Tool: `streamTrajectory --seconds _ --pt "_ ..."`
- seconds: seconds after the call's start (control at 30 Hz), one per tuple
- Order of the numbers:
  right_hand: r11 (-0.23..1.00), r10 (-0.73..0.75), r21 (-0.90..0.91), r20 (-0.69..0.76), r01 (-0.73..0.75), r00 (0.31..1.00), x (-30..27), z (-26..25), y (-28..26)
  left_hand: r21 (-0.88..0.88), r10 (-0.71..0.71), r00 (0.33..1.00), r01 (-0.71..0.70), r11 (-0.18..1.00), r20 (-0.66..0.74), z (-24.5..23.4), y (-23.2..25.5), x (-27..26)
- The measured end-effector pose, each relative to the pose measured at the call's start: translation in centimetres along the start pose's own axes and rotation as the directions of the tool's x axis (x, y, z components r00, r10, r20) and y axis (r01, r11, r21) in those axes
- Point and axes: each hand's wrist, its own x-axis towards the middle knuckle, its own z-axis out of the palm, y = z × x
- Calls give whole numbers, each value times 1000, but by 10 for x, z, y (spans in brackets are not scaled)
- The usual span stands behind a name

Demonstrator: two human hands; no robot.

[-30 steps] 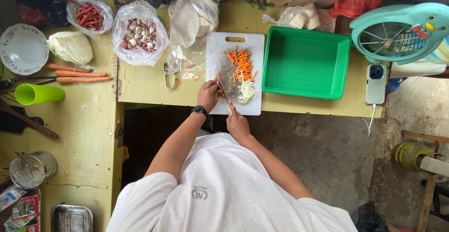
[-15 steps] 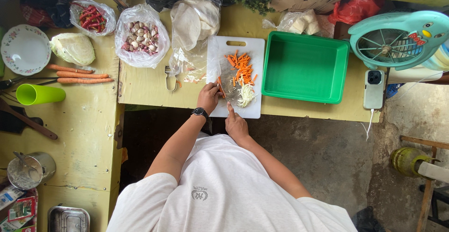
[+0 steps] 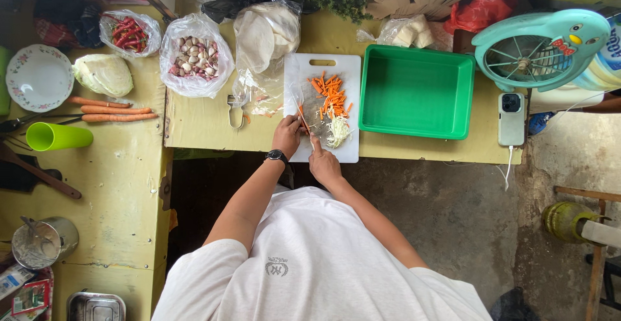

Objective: The person chops a carrot and cabbage on a white cutting board using a knife and peels a carrot using a peeler.

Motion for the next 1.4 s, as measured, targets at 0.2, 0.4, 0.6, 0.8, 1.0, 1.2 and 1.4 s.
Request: streamTrajectory --seconds 0.2,0.4,0.6,0.8,1.0,1.2,1.4 --pt "997 -25 67 6 24 1000 -44 -3 25 -4 -28 999 28 1000 -37 3 3 0" --pt "582 145 758 261 -296 954 -49 -24 39 -32 -47 999 47 998 3 -1 13 -5" --pt "595 110 788 114 -157 987 -41 -39 23 31 -47 995 44 999 93 -10 23 1" --pt "609 233 761 97 -223 968 -49 -47 21 91 -91 981 77 993 170 -19 32 12" --pt "602 264 765 83 -231 961 -60 -42 33 166 -48 980 16 986 195 -18 30 15" --pt "667 236 720 40 -192 971 -58 -36 39 244 -10 971 -50 968 238 -19 31 17" --pt "728 165 679 -45 -91 985 -59 -25 51 312 -6 964 -80 947 265 -24 25 3"
